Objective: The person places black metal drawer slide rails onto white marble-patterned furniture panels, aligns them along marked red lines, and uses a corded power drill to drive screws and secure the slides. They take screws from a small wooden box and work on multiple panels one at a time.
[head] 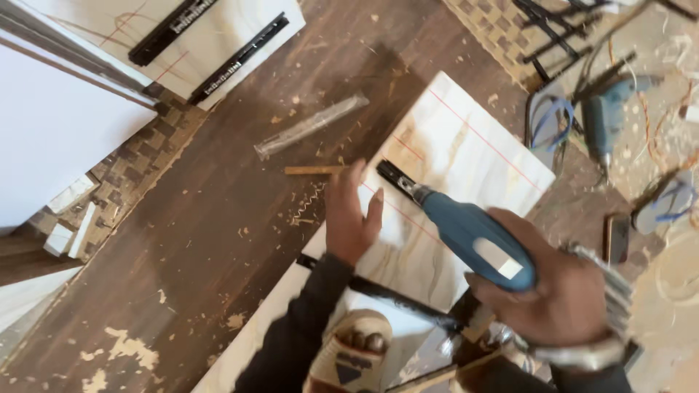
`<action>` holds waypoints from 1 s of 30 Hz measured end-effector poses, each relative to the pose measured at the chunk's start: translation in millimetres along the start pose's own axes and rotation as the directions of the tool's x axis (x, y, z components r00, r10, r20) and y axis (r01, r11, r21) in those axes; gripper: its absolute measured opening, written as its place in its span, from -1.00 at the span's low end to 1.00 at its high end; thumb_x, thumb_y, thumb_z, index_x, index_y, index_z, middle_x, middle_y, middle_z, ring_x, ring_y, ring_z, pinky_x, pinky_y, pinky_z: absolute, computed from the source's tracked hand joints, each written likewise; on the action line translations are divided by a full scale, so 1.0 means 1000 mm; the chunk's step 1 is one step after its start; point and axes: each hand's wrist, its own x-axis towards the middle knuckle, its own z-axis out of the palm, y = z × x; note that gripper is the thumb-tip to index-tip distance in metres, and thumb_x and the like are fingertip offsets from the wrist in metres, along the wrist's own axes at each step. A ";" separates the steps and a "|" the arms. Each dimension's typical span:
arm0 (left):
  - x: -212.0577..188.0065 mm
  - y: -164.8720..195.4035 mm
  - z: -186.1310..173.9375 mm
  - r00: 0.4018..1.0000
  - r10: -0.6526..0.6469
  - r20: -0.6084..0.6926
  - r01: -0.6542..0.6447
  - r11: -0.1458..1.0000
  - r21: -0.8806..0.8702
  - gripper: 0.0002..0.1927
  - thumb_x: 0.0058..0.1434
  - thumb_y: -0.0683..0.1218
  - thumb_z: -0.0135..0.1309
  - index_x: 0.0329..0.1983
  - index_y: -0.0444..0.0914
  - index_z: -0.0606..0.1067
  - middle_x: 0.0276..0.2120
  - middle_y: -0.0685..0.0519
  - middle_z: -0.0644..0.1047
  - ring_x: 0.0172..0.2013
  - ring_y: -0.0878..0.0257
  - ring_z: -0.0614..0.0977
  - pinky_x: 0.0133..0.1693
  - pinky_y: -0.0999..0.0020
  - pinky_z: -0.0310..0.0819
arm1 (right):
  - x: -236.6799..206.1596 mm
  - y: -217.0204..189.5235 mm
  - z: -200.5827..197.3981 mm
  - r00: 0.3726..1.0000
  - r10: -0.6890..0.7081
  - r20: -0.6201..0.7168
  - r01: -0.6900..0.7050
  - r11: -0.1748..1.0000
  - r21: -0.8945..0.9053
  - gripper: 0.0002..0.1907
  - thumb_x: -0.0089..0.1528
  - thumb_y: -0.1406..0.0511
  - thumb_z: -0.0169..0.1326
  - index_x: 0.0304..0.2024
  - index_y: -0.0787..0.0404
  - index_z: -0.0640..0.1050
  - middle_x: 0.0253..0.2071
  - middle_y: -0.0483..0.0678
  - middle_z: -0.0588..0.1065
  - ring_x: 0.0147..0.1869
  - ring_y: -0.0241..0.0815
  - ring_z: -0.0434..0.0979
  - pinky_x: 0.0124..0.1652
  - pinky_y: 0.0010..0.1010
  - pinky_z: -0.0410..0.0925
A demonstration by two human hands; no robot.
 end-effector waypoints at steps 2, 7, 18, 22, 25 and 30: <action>0.007 0.000 0.008 0.983 -0.099 0.153 0.073 0.983 0.171 -0.38 0.25 -0.03 0.16 0.35 -0.31 0.33 0.10 -0.24 0.40 0.10 -0.15 0.40 0.09 -0.07 0.27 | -0.053 0.014 0.000 0.989 0.101 -0.109 -0.065 0.955 0.290 -0.23 -0.04 0.20 0.34 0.23 0.28 0.51 -0.12 0.18 0.64 -0.09 -0.08 0.72 -0.10 -0.25 0.56; -0.005 0.010 0.026 0.974 -0.073 0.216 -0.007 0.937 0.350 -0.31 0.18 0.03 0.20 0.38 -0.21 0.34 0.22 -0.20 0.31 0.20 -0.15 0.34 0.14 -0.14 0.20 | -0.158 0.066 0.015 0.839 0.544 0.003 -0.447 0.687 0.572 -0.20 -0.10 0.34 0.34 0.21 0.41 0.50 0.04 0.21 0.61 0.12 -0.01 0.66 0.19 -0.12 0.43; -0.022 0.004 0.018 0.946 0.021 0.322 -0.138 0.929 0.344 -0.17 0.11 -0.06 0.21 0.50 -0.17 0.28 0.29 -0.25 0.30 0.31 -0.16 0.33 0.19 -0.19 0.20 | -0.246 0.106 0.048 0.789 0.572 -0.225 -0.327 0.701 0.634 -0.26 0.06 0.26 0.29 0.26 0.47 0.48 0.06 0.27 0.59 0.10 -0.02 0.66 0.09 -0.19 0.53; -0.047 0.019 -0.027 0.857 0.216 0.468 -0.345 0.915 0.210 -0.37 0.33 -0.02 0.22 0.42 -0.16 0.30 0.35 -0.15 0.30 0.34 -0.06 0.32 0.31 -0.07 0.21 | -0.267 0.122 0.065 0.782 0.542 -0.307 -0.351 0.790 0.503 -0.26 0.16 0.20 0.26 0.33 0.46 0.45 0.10 0.28 0.57 0.07 0.03 0.67 -0.07 -0.25 0.58; -0.071 0.031 -0.053 0.708 0.208 0.675 -0.521 0.799 0.300 -0.41 0.14 0.08 0.34 0.21 -0.11 0.45 0.25 -0.02 0.36 0.29 0.00 0.32 0.26 -0.11 0.08 | -0.275 0.150 0.097 0.720 0.651 -0.242 -0.114 0.455 0.883 -0.38 0.22 0.19 0.24 0.19 0.49 0.42 0.12 0.19 0.53 0.06 0.02 0.65 -0.08 -0.29 0.61; -0.093 0.041 -0.067 0.569 0.317 0.759 -0.612 0.780 0.133 -0.24 0.03 0.23 0.38 0.24 -0.19 0.49 0.22 -0.02 0.35 0.30 0.00 0.31 0.20 -0.08 0.02 | -0.275 0.228 0.181 0.596 0.750 0.287 -0.150 -0.247 0.957 -0.52 0.27 0.16 0.08 0.10 0.40 0.47 -0.23 0.19 0.54 -0.30 0.10 0.59 -0.33 -0.13 0.50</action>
